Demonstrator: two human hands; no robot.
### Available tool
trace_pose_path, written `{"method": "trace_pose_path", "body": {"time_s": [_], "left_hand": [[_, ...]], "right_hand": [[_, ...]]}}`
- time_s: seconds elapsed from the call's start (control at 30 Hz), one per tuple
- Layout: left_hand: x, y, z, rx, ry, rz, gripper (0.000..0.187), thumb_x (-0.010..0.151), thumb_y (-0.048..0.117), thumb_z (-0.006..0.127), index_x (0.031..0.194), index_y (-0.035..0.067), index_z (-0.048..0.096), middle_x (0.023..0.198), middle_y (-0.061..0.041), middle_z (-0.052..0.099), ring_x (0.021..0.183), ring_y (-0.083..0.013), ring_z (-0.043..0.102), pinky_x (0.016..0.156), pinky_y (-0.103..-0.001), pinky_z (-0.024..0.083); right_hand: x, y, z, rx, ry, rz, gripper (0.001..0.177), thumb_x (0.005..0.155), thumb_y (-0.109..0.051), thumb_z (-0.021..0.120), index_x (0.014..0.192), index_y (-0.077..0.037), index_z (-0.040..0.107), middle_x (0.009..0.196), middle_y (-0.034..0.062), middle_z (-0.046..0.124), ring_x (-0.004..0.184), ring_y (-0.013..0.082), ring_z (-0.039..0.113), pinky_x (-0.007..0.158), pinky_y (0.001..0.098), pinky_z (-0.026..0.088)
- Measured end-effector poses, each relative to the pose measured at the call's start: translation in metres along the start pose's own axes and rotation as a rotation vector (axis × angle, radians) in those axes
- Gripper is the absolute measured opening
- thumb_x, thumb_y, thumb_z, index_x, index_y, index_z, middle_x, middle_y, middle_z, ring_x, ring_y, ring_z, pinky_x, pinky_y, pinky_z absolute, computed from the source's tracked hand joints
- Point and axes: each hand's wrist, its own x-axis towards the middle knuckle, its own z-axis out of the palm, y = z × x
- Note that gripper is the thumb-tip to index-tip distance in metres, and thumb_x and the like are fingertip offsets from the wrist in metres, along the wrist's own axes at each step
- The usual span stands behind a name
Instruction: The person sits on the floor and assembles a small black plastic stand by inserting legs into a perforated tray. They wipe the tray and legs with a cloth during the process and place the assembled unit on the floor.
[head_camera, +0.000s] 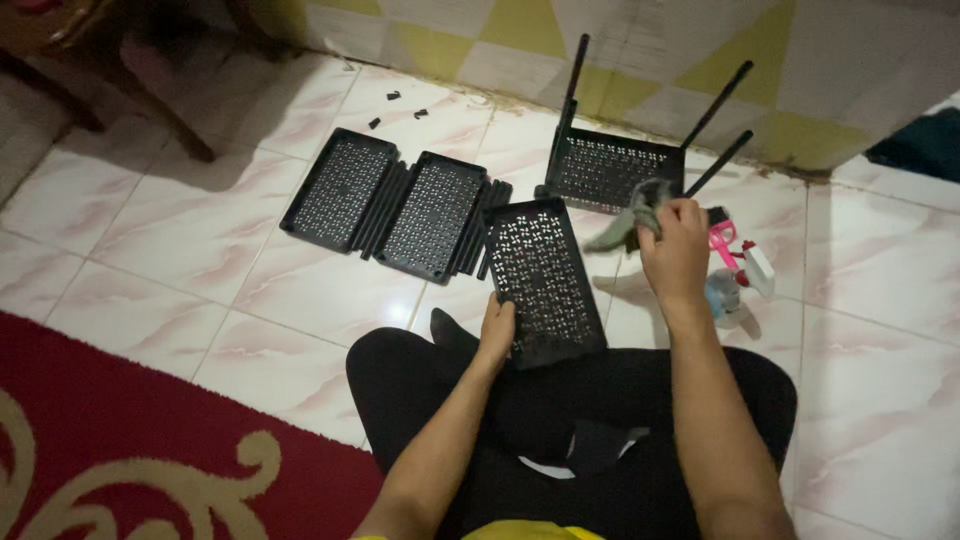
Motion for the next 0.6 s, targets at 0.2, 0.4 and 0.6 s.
{"method": "trace_pose_path", "body": {"time_s": [0.2,0.4,0.6], "left_hand": [[-0.007,0.016,0.001,-0.004,-0.027,0.193,0.038,0.095,0.017,0.042,0.125,-0.001,0.055,0.109,-0.014,0.067,0.101,-0.0256,0.062,0.093,-0.038,0.049],[-0.051,0.042,-0.007,0.228,0.097,0.211,0.042,0.107,0.033,0.038,0.13,0.001,0.052,0.111,-0.019,0.067,0.106,-0.0322,0.064,0.095,-0.04,0.048],[-0.107,0.07,-0.006,0.256,0.156,0.353,0.04,0.112,0.037,0.036,0.131,0.006,0.051,0.112,-0.019,0.067,0.107,-0.034,0.066,0.094,-0.041,0.049]], "right_hand": [[-0.03,-0.073,0.002,0.324,-0.437,-0.394,0.026,0.067,-0.016,0.075,0.089,-0.002,0.072,0.116,0.0218,0.062,0.113,0.043,0.058,0.102,0.0495,0.044],[-0.098,-0.083,-0.015,0.185,-1.062,-0.358,0.039,0.091,-0.044,0.06,0.106,-0.008,0.07,0.133,0.0206,0.06,0.13,0.0374,0.056,0.131,0.0534,0.018],[-0.11,-0.103,0.004,0.503,-0.779,-0.202,0.064,0.104,-0.043,0.045,0.152,-0.001,0.039,0.16,0.0211,0.034,0.152,0.0399,0.026,0.124,0.0581,0.019]]}}
